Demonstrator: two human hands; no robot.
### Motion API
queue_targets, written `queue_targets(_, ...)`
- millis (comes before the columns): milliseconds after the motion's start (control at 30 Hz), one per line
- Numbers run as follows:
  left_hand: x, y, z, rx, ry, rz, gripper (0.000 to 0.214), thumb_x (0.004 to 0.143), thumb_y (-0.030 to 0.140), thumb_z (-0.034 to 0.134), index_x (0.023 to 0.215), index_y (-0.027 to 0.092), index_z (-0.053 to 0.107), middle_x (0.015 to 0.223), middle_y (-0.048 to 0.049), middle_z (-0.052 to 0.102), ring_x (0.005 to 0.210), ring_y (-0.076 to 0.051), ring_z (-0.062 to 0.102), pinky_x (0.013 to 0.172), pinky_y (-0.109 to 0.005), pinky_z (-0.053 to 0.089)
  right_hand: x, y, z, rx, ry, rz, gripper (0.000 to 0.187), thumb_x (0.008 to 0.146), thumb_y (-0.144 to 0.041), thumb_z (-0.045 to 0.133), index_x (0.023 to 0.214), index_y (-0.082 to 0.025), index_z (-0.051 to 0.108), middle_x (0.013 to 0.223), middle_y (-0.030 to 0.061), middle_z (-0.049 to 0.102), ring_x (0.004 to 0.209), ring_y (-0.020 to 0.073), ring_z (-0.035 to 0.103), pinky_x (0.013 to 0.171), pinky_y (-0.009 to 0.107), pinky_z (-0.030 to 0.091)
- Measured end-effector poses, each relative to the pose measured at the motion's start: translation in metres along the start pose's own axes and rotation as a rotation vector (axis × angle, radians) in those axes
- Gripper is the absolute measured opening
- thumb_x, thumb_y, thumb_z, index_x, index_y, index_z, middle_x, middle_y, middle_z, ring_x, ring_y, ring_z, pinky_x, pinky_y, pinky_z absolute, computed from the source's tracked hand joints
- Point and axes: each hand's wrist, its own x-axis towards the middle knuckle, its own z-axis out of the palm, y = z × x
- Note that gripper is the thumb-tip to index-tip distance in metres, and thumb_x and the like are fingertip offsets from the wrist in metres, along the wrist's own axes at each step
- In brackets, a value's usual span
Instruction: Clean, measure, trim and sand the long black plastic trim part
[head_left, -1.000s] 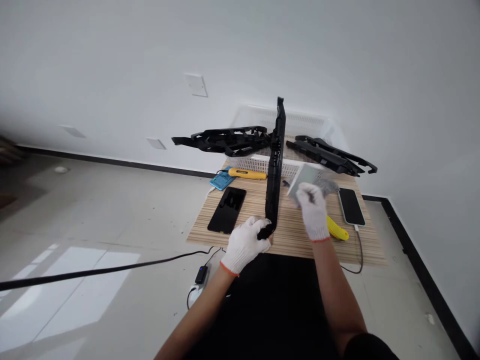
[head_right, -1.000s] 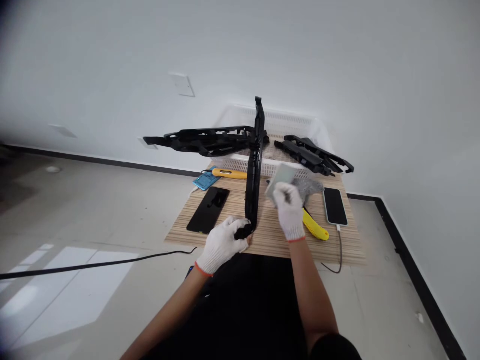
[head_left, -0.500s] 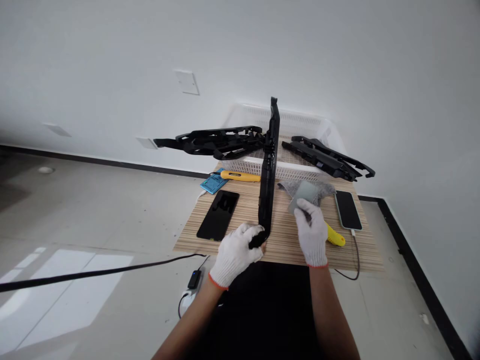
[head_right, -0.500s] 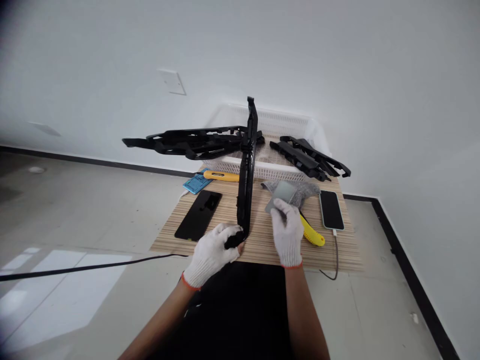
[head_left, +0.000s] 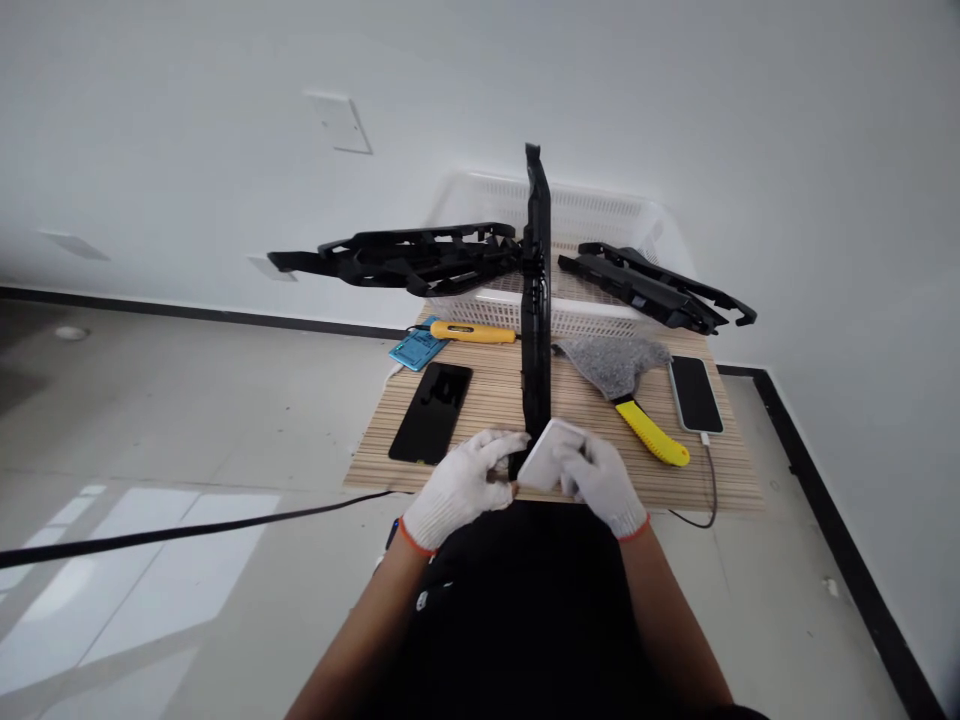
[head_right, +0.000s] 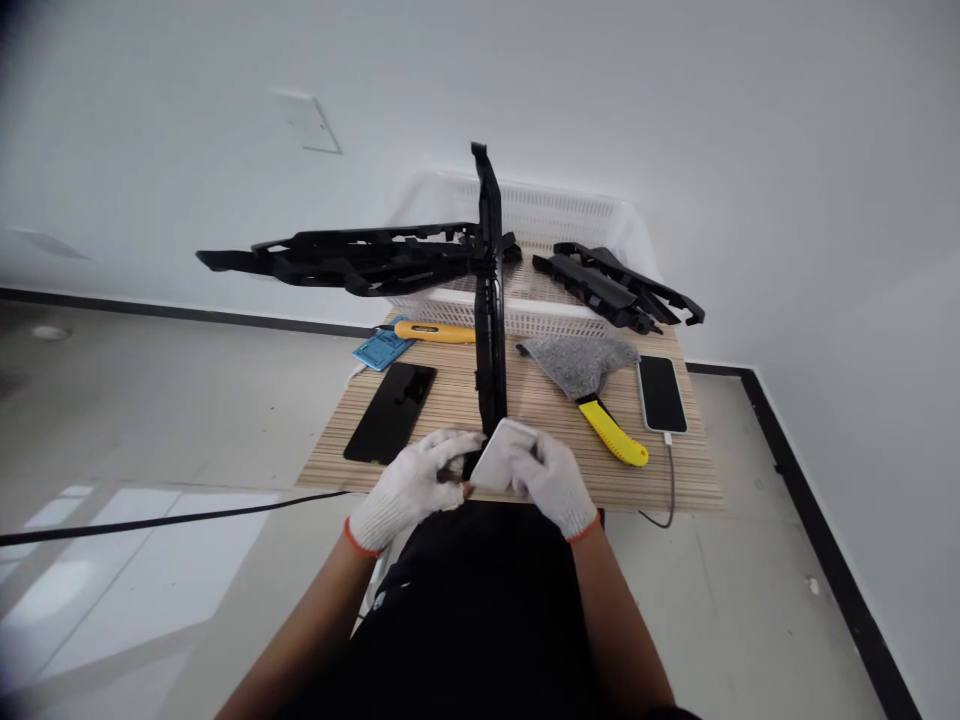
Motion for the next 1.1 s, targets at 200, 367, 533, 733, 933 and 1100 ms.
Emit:
queue_targets(200,0.000,0.000,0.003,0.049,-0.036,-0.010,0.064,0.069,0.009,0.072,0.130,0.025,0.069,0.130,-0.0065,0.071,0.116,-0.024,0.068,0.103,-0.036,0.056,0.006,-0.004,-0.003,-0.079,-0.105,0.014,0.030,0.085,-0.048,0.067,0.094,-0.019,0.063,0.055,-0.0040,0.058,0.046,0.0116,0.047,0.042,0.021,0.036)
queue_targets(367,0.001,0.001,0.004,0.111,-0.031,-0.019,0.062,0.069,0.012,0.073,0.129,0.027,0.068,0.130,-0.0057,0.070,0.115,-0.025,0.067,0.100,-0.038,0.056,0.009,-0.006,-0.010,-0.141,0.007,-0.002,0.026,0.084,-0.044,0.064,0.077,-0.020,0.059,0.056,-0.0020,0.058,0.047,0.0121,0.049,0.041,0.022,0.036)
queue_targets(533,0.004,0.002,0.005,0.168,0.000,0.021,0.054,0.076,0.023,0.079,0.129,0.026,0.068,0.124,-0.0075,0.070,0.113,-0.026,0.067,0.097,-0.040,0.055,0.015,-0.001,-0.014,-0.147,0.023,-0.069,0.032,0.086,-0.049,0.064,0.096,-0.019,0.068,0.068,-0.0008,0.062,0.050,0.0132,0.051,0.043,0.024,0.040)
queue_targets(733,0.008,0.011,0.004,0.248,0.010,0.045,0.056,0.077,0.038,0.084,0.130,0.026,0.069,0.122,-0.0091,0.070,0.111,-0.029,0.066,0.093,-0.039,0.054,0.010,0.008,-0.014,-0.210,0.069,-0.123,0.044,0.084,-0.047,0.072,0.119,-0.021,0.065,0.089,0.0045,0.069,0.065,0.0164,0.061,0.046,0.024,0.045)
queue_targets(933,0.014,0.017,0.009,0.382,-0.104,0.058,0.058,0.081,0.041,0.077,0.135,0.024,0.068,0.109,-0.0090,0.073,0.103,-0.032,0.066,0.088,-0.043,0.053,-0.002,0.004,-0.010,0.045,0.064,-0.059,0.095,0.088,-0.040,0.069,0.166,-0.034,0.013,0.080,-0.0057,0.060,0.056,0.0124,0.057,0.042,0.019,0.043)
queue_targets(1100,0.013,0.017,0.010,0.358,-0.134,0.023,0.061,0.077,0.030,0.076,0.137,0.021,0.066,0.112,-0.0093,0.073,0.103,-0.032,0.068,0.092,-0.044,0.053,0.001,0.008,-0.013,0.011,0.013,-0.104,0.076,0.089,-0.035,0.069,0.158,-0.032,0.039,0.092,-0.0011,0.063,0.059,0.0104,0.057,0.048,0.022,0.052)
